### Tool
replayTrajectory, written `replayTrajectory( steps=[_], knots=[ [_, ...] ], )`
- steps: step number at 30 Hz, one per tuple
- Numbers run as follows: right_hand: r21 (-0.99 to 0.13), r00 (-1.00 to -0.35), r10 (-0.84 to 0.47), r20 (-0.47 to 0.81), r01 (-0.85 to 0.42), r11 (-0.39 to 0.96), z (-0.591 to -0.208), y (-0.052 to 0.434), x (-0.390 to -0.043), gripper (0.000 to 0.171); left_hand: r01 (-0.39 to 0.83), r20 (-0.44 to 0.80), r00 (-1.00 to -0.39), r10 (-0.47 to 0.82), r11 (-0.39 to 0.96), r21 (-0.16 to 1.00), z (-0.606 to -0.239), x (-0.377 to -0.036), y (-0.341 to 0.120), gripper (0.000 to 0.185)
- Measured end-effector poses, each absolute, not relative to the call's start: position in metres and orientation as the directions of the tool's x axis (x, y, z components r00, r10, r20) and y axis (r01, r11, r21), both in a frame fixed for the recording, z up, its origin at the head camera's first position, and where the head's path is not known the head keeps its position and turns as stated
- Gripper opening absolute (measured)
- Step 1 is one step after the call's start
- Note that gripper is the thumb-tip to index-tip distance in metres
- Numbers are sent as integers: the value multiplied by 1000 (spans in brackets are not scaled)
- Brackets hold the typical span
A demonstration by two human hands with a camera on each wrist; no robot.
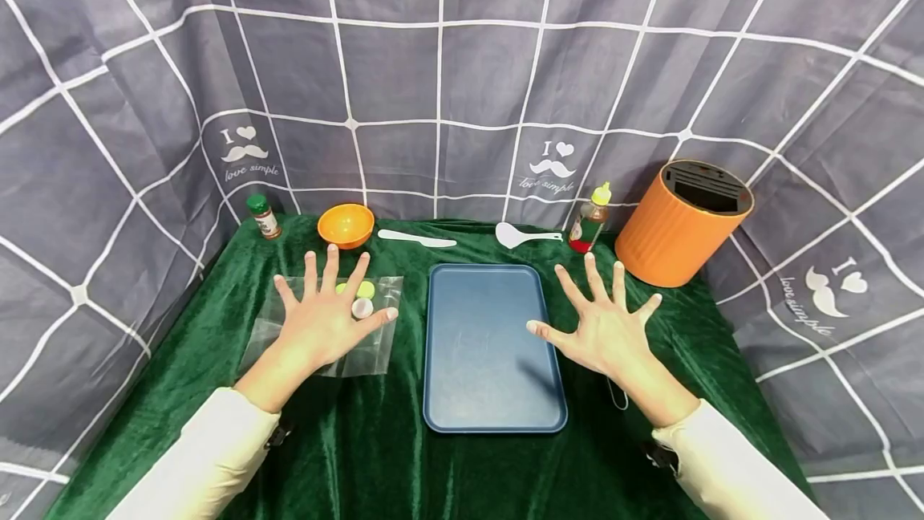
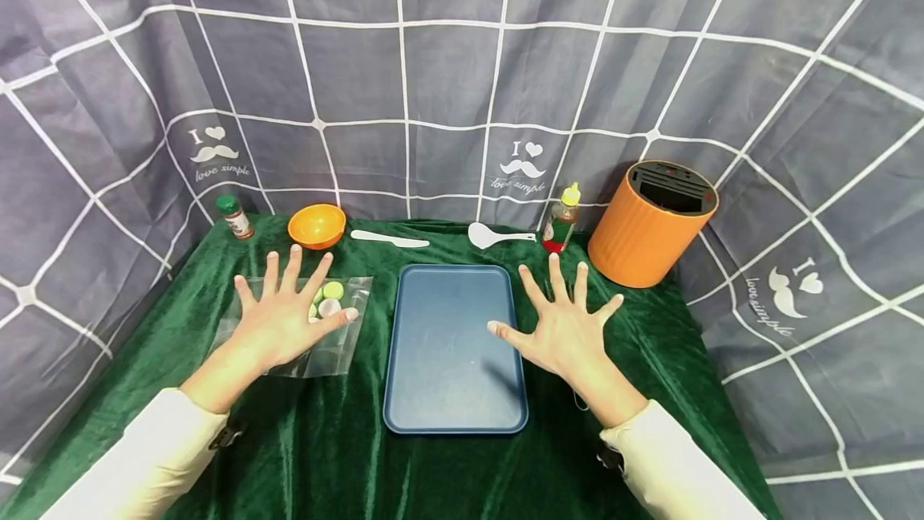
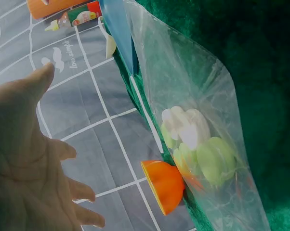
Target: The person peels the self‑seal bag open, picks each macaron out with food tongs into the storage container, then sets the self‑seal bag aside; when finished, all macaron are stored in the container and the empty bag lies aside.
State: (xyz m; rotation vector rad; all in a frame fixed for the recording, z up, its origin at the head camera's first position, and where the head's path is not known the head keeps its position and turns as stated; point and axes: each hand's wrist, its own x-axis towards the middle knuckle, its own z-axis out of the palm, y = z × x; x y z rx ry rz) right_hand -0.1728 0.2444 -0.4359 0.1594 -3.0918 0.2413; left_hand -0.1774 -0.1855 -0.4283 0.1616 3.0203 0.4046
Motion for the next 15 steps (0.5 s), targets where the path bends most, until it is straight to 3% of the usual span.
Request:
replayTrajectory(
  steps=[4,11,15],
  knots=[
    [-160,-993,-104,48,-110,981,-436,241,-175,113,100,-68,-990,123,957,273,-429,-178,-187,106],
    [-149,-989,-133,59,-140,979,-439,224,-185,112,101,-121,-983,140,953,285,-438,-180,-196,80],
    [-140,-987,-153,41,-157,978,-439,209,-193,111,88,-160,-977,138,955,284,-450,-183,-202,77]
  ],
)
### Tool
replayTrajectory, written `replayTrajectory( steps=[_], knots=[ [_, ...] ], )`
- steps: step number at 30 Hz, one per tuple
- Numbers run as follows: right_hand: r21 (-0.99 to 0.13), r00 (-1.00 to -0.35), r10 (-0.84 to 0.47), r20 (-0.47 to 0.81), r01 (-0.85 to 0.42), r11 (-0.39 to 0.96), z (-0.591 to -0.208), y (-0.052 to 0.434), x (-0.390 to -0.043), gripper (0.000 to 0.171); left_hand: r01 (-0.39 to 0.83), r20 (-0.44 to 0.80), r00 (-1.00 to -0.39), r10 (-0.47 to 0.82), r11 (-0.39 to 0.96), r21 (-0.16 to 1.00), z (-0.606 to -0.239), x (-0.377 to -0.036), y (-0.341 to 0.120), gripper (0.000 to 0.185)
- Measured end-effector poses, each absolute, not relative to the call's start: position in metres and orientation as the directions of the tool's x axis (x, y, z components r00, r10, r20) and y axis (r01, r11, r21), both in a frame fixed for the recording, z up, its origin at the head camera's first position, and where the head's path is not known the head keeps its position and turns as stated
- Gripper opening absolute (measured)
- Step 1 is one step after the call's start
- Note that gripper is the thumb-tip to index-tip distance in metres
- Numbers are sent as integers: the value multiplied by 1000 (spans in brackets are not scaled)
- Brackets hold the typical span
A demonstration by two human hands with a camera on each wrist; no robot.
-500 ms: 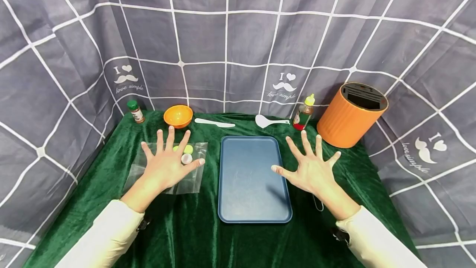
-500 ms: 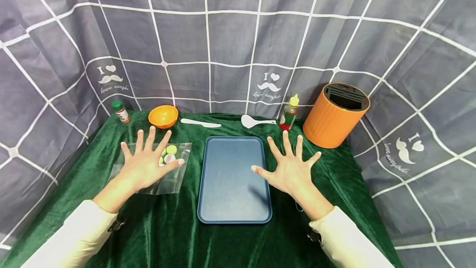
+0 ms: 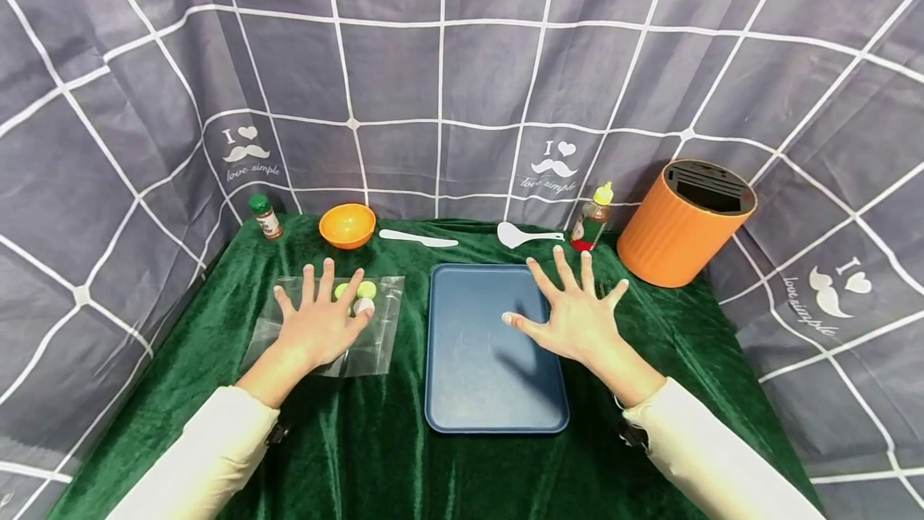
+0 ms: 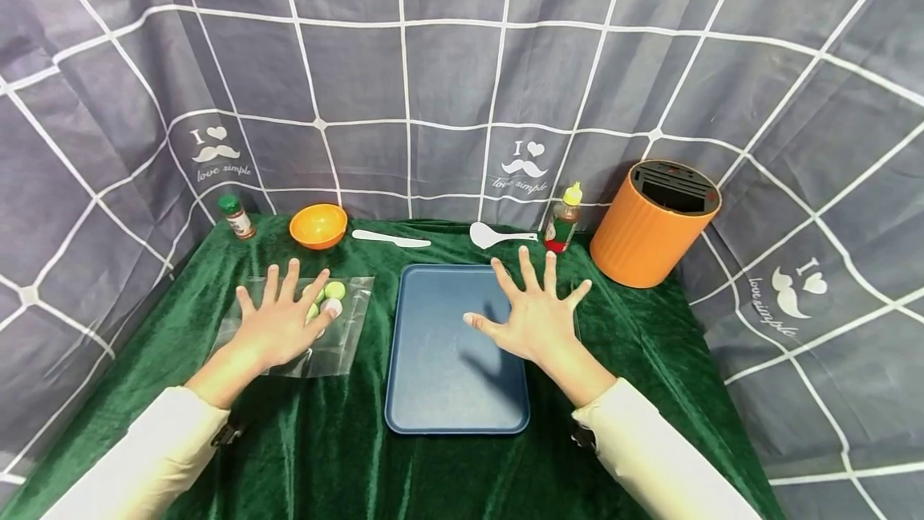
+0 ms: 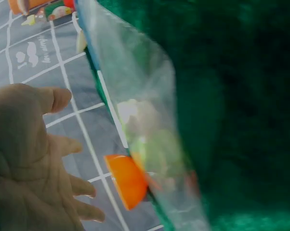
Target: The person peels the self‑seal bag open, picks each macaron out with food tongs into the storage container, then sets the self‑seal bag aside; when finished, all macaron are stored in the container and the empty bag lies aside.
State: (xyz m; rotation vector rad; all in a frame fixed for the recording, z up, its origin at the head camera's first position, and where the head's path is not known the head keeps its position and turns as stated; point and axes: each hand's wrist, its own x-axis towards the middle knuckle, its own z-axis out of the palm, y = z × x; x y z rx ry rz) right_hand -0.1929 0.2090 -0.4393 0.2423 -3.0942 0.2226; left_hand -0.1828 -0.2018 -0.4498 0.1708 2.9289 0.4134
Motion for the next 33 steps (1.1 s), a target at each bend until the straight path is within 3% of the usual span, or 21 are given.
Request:
replayTrajectory(
  steps=[15,21,28,33],
  knots=[
    [-90,-961,-274,-22,-271,958,-451,141,-218,104,66,-282,-945,164,943,326,-492,-185,-218,95],
    [-85,-927,-371,-54,-366,927,-459,111,-227,99,51,-283,-948,143,950,308,-489,-181,-214,99],
    [-134,-861,-506,-45,-497,858,-473,71,-246,77,32,-288,-950,121,955,295,-491,-181,-211,104],
    [-128,-803,-596,33,-594,794,-484,45,-260,58,25,-294,-949,111,960,280,-493,-181,-209,102]
  ],
)
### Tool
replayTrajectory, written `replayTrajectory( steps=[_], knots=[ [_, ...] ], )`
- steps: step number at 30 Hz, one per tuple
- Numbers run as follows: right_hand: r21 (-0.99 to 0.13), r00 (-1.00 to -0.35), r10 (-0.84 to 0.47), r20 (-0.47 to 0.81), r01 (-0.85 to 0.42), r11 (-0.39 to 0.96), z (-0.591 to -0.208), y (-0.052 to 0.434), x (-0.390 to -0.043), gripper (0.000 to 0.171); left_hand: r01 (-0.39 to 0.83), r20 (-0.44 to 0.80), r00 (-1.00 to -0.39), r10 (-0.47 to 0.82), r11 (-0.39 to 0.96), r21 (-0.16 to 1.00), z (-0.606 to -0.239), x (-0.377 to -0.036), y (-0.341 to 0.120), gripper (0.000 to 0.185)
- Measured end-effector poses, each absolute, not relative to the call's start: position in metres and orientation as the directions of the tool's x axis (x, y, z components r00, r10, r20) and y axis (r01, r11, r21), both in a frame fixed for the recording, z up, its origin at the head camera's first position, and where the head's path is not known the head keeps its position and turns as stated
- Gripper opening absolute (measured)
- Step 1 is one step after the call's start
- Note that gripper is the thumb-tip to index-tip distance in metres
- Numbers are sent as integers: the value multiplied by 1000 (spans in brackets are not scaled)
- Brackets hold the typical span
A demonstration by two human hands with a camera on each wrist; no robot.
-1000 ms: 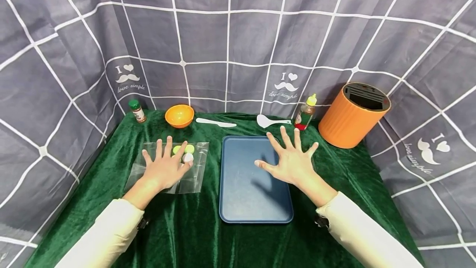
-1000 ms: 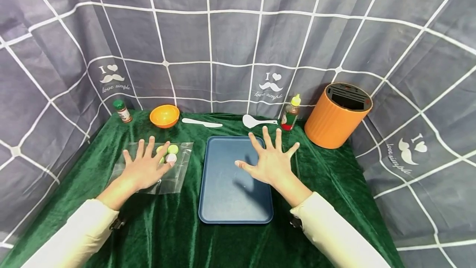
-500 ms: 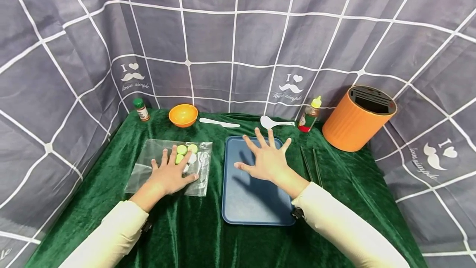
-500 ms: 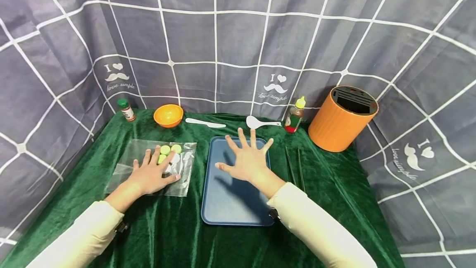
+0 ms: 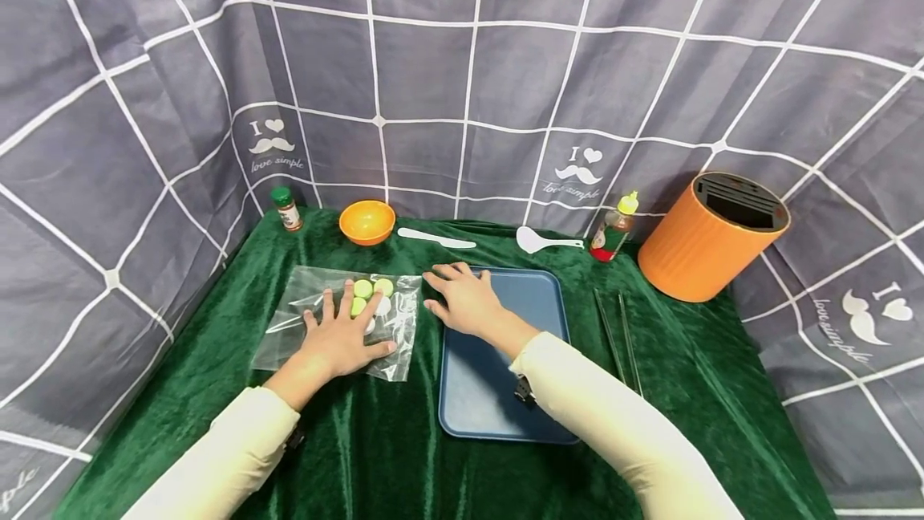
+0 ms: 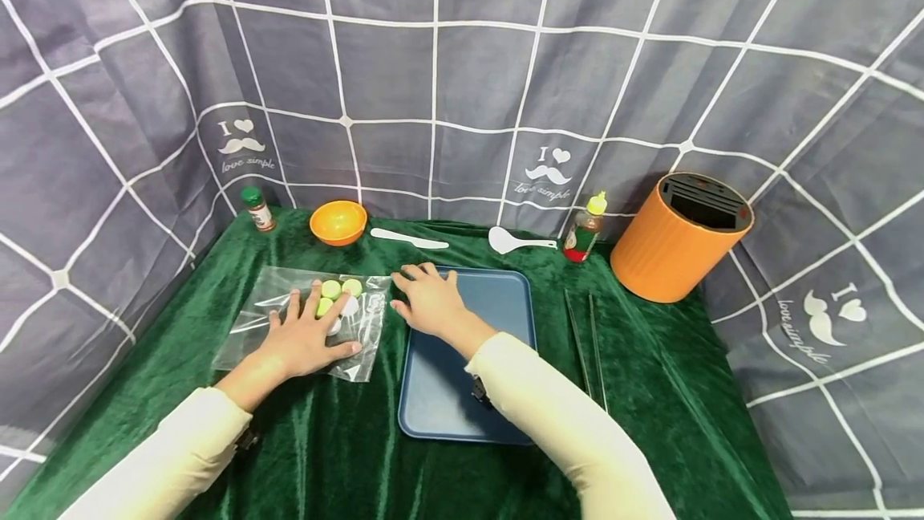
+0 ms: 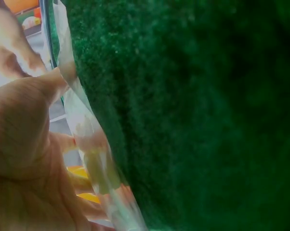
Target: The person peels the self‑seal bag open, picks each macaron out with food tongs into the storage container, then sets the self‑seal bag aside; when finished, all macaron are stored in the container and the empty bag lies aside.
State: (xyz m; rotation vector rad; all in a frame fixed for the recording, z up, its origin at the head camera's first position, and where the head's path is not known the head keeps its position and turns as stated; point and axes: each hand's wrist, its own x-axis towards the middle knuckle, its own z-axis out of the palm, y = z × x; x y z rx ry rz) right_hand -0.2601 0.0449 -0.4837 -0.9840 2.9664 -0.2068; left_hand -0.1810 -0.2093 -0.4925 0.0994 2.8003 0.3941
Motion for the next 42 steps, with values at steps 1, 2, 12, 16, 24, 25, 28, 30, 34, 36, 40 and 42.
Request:
replayTrajectory(
  steps=[1,2,12,16,24,25,28,30,34,36,40,42],
  knots=[
    [-130,-791,-610,51,-611,781,-486,41,-263,54,28,-293,-950,112,961,277,-493,-181,-208,102],
    [-137,-780,-622,66,-624,769,-489,38,-266,51,27,-294,-949,112,960,277,-492,-181,-208,102],
    [-227,-784,-610,113,-618,753,-503,17,-288,33,24,-300,-947,115,956,292,-489,-179,-205,100],
    [-256,-805,-587,82,-586,769,-505,11,-293,31,24,-298,-948,115,956,292,-491,-179,-205,100],
    [-249,-828,-560,23,-548,799,-506,2,-298,25,23,-295,-949,111,958,287,-493,-179,-204,100],
    [-248,-828,-560,19,-547,800,-506,2,-299,24,24,-292,-950,111,958,287,-494,-179,-204,100],
    [-245,-829,-559,18,-546,802,-507,0,-300,23,22,-293,-950,109,958,285,-494,-180,-205,100],
    [-244,-828,-560,24,-548,800,-507,-1,-302,22,21,-293,-950,108,958,285,-494,-180,-205,100],
    [-245,-825,-564,40,-555,795,-508,-3,-302,19,18,-298,-948,107,958,287,-493,-179,-206,99],
    [-246,-824,-564,53,-558,793,-508,-3,-303,17,17,-299,-948,107,957,289,-493,-179,-206,99],
    [-251,-824,-561,79,-561,789,-509,-4,-303,11,20,-298,-948,111,956,293,-494,-181,-207,99],
    [-260,-823,-561,89,-563,784,-509,-4,-304,9,20,-299,-948,111,956,293,-494,-181,-208,98]
  ],
)
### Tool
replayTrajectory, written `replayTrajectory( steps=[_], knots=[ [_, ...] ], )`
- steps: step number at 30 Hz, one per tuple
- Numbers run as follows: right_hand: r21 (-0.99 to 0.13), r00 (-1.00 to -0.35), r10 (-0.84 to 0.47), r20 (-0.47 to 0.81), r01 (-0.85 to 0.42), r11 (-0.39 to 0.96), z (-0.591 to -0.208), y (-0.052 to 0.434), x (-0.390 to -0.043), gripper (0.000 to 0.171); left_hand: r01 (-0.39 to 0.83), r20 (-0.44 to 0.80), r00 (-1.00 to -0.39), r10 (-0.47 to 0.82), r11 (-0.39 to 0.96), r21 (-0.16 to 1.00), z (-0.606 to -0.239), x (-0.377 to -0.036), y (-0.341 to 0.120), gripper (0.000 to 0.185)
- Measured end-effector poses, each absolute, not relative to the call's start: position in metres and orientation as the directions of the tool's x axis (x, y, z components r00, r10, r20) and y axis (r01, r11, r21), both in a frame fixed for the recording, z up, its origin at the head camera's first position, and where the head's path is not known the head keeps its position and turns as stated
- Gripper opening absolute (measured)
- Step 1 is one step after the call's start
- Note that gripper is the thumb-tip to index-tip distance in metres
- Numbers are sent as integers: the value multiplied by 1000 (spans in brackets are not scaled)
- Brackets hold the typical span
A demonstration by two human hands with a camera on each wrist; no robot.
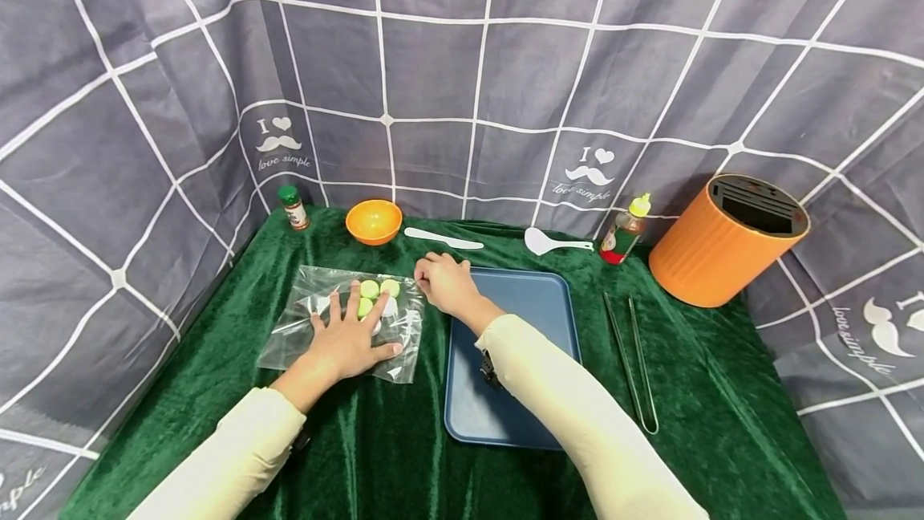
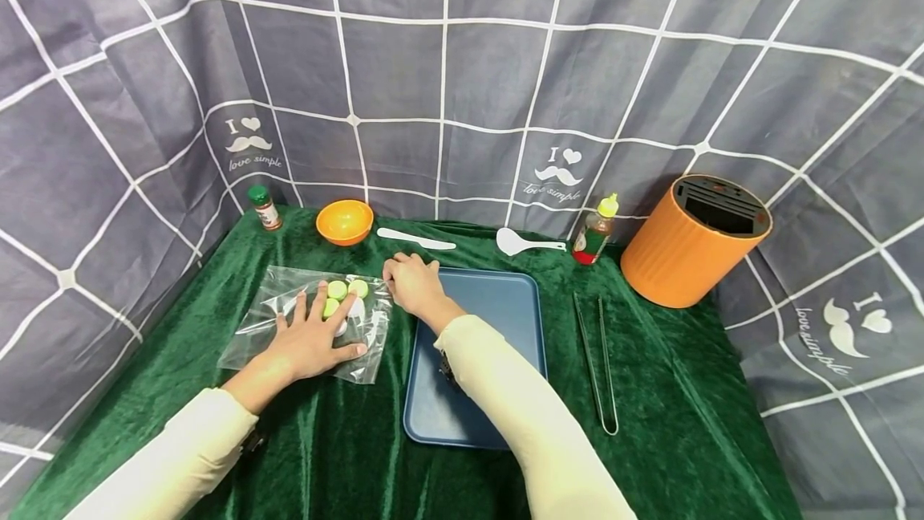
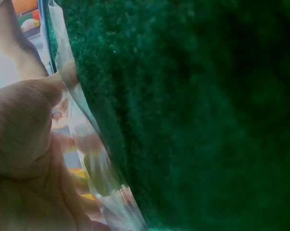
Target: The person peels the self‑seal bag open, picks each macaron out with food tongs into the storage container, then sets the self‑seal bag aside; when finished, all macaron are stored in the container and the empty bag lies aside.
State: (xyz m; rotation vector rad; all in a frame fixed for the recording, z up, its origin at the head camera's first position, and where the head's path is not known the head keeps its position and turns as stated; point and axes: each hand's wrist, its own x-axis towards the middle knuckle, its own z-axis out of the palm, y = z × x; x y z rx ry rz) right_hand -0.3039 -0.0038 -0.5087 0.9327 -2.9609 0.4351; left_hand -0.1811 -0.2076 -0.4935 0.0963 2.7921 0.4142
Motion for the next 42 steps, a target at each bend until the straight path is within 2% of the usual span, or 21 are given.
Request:
replayTrajectory(
  steps=[11,18,26,33,37,42],
  knots=[
    [-258,-806,-578,125,-589,766,-507,0,-304,8,23,-292,-949,117,951,308,-494,-182,-208,100],
    [-265,-774,-619,134,-630,730,-509,5,-306,15,18,-304,-946,114,953,303,-491,-181,-207,100],
    [-379,-717,-665,209,-686,621,-508,20,-311,17,21,-298,-948,112,956,293,-492,-181,-206,100],
    [-415,-682,-677,277,-720,556,-511,26,-313,10,17,-304,-946,110,955,296,-489,-180,-205,98],
    [-426,-678,-674,292,-723,543,-513,27,-313,11,11,-306,-946,105,956,293,-488,-179,-205,98],
    [-405,-692,-675,254,-710,576,-511,28,-311,7,10,-308,-946,104,957,291,-490,-181,-204,98]
  ],
)
